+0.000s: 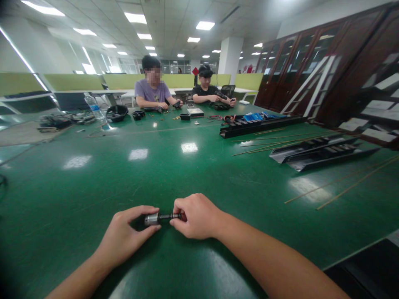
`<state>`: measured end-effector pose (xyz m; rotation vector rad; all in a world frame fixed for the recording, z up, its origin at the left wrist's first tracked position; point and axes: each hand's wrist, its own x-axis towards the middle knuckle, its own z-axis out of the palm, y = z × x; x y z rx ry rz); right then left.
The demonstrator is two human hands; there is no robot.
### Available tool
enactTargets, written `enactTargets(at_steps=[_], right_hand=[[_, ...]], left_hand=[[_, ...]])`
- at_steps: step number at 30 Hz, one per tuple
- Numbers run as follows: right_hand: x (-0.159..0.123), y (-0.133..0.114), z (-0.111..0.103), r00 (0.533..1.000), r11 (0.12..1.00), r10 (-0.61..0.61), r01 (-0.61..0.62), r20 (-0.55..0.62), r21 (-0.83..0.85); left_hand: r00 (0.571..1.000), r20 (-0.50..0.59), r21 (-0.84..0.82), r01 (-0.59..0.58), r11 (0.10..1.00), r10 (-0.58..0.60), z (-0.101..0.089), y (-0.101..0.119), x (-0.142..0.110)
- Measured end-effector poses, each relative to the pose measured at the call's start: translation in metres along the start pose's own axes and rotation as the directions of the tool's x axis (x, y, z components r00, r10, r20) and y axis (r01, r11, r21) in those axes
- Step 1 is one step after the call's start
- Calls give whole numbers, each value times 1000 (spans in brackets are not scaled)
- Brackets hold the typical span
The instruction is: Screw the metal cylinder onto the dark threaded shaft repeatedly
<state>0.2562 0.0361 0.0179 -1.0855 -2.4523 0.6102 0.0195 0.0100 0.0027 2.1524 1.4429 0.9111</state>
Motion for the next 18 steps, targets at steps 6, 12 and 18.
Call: enactTargets(at_steps=[6,12,18], right_hand=[[0,0,-1,1000,1000,-2,2,-1,-2],[0,1,-1,1000,1000,-12,12,-1,-9],[0,1,-1,1000,1000,-11,11,5,-1]], left_hand=[[1000,-4,0,4,1000,-4,0,-1,0],[1000,3,6,16,1000,-16,0,-2,-2],[1000,0,2,20,1000,-20,0,-2,-1]])
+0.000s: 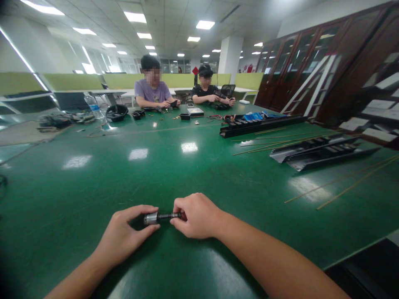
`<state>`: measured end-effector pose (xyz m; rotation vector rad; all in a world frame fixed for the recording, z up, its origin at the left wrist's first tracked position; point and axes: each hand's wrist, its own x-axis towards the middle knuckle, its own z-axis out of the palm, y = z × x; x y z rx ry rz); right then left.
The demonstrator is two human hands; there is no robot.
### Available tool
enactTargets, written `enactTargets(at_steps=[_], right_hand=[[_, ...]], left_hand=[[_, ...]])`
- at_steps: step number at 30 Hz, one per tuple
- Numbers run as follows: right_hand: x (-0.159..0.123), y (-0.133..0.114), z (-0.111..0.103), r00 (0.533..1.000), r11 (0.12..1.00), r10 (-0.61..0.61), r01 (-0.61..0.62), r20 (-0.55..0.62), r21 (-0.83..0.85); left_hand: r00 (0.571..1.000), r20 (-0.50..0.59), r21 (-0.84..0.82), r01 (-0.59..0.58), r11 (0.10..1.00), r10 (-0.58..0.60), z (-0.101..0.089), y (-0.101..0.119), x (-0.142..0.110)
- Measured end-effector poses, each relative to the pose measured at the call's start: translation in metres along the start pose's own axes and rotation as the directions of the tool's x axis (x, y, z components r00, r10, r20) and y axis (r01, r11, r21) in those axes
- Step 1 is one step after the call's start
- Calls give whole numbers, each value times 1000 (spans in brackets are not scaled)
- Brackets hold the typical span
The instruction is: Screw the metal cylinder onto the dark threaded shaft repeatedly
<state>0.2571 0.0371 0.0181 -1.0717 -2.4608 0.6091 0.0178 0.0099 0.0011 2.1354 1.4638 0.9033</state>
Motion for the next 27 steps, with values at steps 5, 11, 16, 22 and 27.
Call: enactTargets(at_steps=[5,11,16,22,27], right_hand=[[0,-1,-1,1000,1000,7,-7,3,-6],[0,-1,-1,1000,1000,1,-1,-5,-13],[-1,-1,-2,1000,1000,-4,4,-10,-14],[-2,0,-1,1000,1000,-10,10,-10,-25],[-1,1,0,1000,999,-2,2,-2,-39]], left_hand=[[1000,-8,7,-12,1000,12,0,1,1],[1000,-14,18,-20,1000,21,-1,1,0],[999,-16,15,-31,999,31,-1,0,1],[999,-21,23,-32,999,33,-1,0,0],[999,-24,19,-31,999,31,-1,-1,0]])
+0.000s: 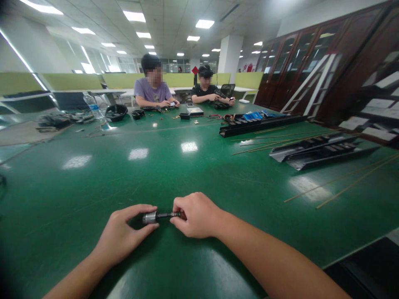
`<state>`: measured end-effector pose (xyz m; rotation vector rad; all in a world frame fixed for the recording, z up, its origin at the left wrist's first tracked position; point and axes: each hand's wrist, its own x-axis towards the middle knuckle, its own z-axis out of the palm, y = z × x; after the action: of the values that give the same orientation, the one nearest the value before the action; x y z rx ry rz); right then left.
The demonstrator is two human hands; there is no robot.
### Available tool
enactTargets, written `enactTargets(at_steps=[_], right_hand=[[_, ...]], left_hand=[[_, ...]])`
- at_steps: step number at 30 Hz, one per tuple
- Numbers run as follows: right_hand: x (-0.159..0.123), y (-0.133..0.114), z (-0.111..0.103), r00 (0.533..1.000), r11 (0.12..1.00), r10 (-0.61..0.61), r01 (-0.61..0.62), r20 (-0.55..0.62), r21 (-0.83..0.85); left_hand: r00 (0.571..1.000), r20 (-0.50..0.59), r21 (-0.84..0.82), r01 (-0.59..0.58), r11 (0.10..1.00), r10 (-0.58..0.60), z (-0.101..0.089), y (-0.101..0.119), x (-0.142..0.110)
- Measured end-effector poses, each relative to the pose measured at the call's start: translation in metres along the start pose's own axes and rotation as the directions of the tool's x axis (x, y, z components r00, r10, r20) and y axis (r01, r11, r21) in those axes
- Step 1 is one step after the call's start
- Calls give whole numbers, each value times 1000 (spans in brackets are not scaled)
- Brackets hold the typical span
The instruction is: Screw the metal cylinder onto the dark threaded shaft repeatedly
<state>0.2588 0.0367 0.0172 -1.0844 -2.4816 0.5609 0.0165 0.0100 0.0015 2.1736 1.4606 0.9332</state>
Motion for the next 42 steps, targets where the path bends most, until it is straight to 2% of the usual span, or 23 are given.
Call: enactTargets(at_steps=[42], right_hand=[[2,3,-3,1000,999,10,-9,-17,40]], left_hand=[[999,10,-7,49,999,-49,-2,-3,3]])
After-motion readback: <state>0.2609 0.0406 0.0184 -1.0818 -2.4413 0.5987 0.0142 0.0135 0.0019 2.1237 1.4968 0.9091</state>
